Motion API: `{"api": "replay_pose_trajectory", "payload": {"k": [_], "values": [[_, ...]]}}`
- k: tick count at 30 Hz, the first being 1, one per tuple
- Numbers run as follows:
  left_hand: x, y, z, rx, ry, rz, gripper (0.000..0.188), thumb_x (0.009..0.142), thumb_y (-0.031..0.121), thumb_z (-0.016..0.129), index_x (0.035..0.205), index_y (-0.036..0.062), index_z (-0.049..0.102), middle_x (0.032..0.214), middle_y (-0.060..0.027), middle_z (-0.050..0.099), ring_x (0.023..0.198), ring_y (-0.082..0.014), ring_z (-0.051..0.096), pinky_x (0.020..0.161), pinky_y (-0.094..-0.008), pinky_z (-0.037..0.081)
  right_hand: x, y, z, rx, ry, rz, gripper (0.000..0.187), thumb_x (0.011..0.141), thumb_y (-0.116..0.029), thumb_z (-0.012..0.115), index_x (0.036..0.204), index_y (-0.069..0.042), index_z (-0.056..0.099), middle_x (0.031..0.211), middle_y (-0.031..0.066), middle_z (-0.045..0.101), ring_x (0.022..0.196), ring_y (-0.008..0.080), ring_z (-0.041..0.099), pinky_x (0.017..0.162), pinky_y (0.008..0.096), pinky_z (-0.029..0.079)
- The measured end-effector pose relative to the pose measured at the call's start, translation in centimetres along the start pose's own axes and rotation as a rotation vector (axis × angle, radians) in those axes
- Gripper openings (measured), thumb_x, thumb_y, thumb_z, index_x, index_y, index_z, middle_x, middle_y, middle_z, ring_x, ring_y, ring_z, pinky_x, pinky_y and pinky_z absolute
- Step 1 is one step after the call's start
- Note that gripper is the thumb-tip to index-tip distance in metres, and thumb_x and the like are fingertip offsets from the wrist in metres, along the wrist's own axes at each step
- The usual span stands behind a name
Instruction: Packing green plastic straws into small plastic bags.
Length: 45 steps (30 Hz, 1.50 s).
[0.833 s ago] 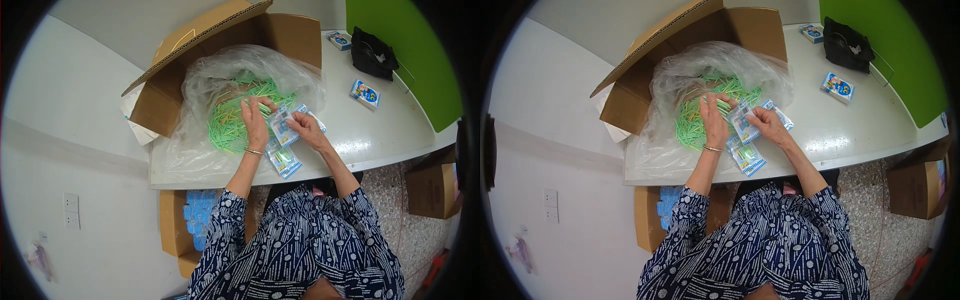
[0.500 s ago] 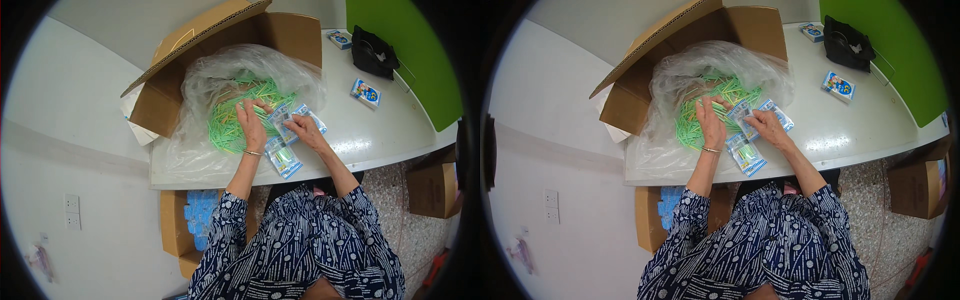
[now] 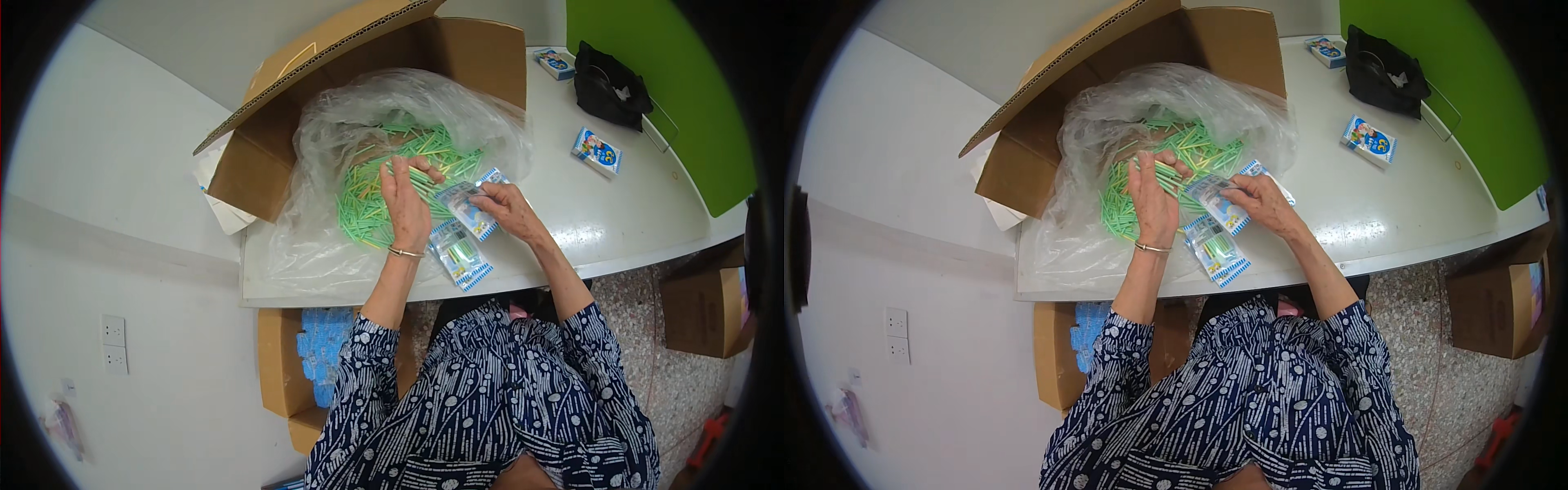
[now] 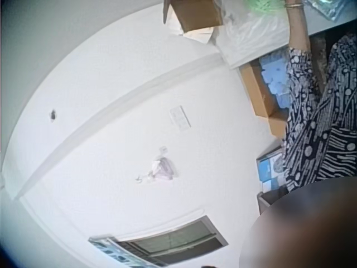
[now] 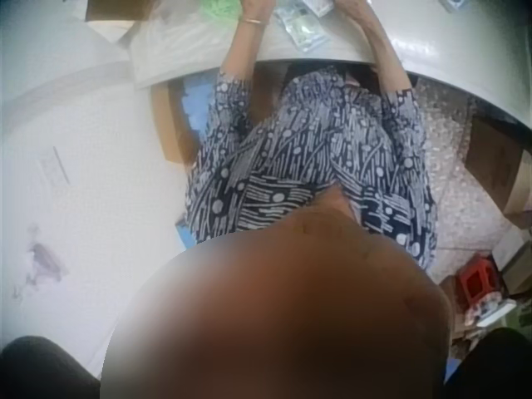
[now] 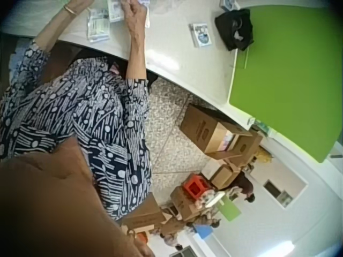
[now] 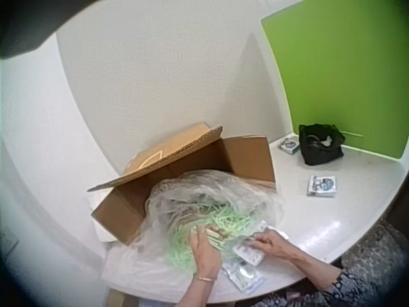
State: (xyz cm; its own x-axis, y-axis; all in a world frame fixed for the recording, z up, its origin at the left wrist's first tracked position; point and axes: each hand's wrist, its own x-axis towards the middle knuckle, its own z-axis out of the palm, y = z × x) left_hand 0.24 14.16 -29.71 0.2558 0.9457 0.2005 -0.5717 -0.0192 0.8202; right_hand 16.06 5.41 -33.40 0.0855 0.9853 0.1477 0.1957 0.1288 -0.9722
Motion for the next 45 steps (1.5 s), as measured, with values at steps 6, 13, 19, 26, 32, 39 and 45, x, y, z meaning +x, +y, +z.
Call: {"api": "replay_pose_trajectory", "payload": {"k": [6, 13, 19, 26, 32, 39, 45], "values": [[0.3, 0.7, 0.5, -0.004, -0.072, 0.018, 0.024, 0.096, 0.032, 0.048, 0.091, 0.0091, 0.045, 0.082, -0.0064, 0.055, 0.070, -0.0178, 0.058, 0.066, -0.0331, 0.050, 0.0, 0.5, -0.4, 0.205, -0.212, 0.151, 0.022, 0.090, -0.020, 0.059, 0.075, -0.004, 0.062, 0.064, -0.0075, 0.052, 0.058, 0.0002, 0.042, 0.051, 0.0201, 0.033], [0.3, -0.2, -0.1, 0.007, -0.117, 0.010, 0.024, 0.096, 0.032, 0.048, 0.091, 0.0088, 0.044, 0.081, -0.0069, 0.056, 0.072, -0.0181, 0.058, 0.069, -0.0312, 0.048, -0.1, -0.4, 1.0, 0.489, -0.078, 0.197, 0.022, 0.088, -0.022, 0.061, 0.081, -0.002, 0.065, 0.069, -0.0057, 0.056, 0.061, 0.0003, 0.045, 0.053, 0.0187, 0.035], [-0.3, -0.7, -0.9, 0.035, -0.100, -0.039, 0.022, 0.097, 0.029, 0.046, 0.091, 0.0078, 0.043, 0.080, -0.0072, 0.056, 0.069, -0.0178, 0.057, 0.066, -0.0308, 0.048, 0.0, 2.0, -0.1, 0.315, -0.050, 0.188, 0.018, 0.089, -0.019, 0.061, 0.080, -0.004, 0.064, 0.069, -0.0081, 0.054, 0.060, -0.0015, 0.043, 0.051, 0.0177, 0.033], [1.6, 0.7, -6.6, 0.718, -0.279, -0.124, 0.018, 0.096, 0.024, 0.048, 0.094, 0.0056, 0.047, 0.076, -0.0085, 0.059, 0.067, -0.0208, 0.059, 0.061, -0.0298, 0.047, -2.2, 0.3, -3.7, 0.139, 0.061, 0.172, 0.028, 0.090, -0.022, 0.059, 0.067, -0.007, 0.056, 0.063, -0.0102, 0.046, 0.059, -0.0018, 0.037, 0.049, 0.0188, 0.028], [1.5, -1.1, -7.0, 1.593, -0.910, 0.428, 0.015, 0.087, 0.013, 0.054, 0.099, 0.0073, 0.048, 0.090, -0.0117, 0.056, 0.075, -0.0307, 0.057, 0.062, -0.0366, 0.048, -3.8, 0.6, -4.5, 0.106, 0.081, 0.210, 0.029, 0.088, -0.021, 0.061, 0.064, -0.008, 0.053, 0.061, -0.0096, 0.044, 0.058, -0.0009, 0.035, 0.049, 0.0194, 0.027], [1.7, -0.8, -6.3, 1.716, -1.114, 0.390, 0.019, 0.082, 0.008, 0.052, 0.101, 0.0065, 0.047, 0.096, -0.0114, 0.053, 0.088, -0.0293, 0.057, 0.069, -0.0415, 0.048, -4.7, 2.0, -4.5, 0.182, 0.064, 0.247, 0.021, 0.088, -0.020, 0.060, 0.084, 0.000, 0.066, 0.070, -0.0041, 0.060, 0.061, 0.0007, 0.049, 0.054, 0.0189, 0.039], [3.1, -2.5, -7.2, 1.694, -1.015, 0.616, 0.015, 0.080, 0.006, 0.049, 0.095, 0.0049, 0.048, 0.088, -0.0126, 0.053, 0.083, -0.0304, 0.056, 0.067, -0.0405, 0.047, -4.6, 3.0, -4.1, 0.213, 0.055, 0.258, 0.021, 0.088, -0.020, 0.060, 0.086, 0.000, 0.066, 0.071, -0.0030, 0.061, 0.062, 0.0009, 0.051, 0.056, 0.0185, 0.041]]}}
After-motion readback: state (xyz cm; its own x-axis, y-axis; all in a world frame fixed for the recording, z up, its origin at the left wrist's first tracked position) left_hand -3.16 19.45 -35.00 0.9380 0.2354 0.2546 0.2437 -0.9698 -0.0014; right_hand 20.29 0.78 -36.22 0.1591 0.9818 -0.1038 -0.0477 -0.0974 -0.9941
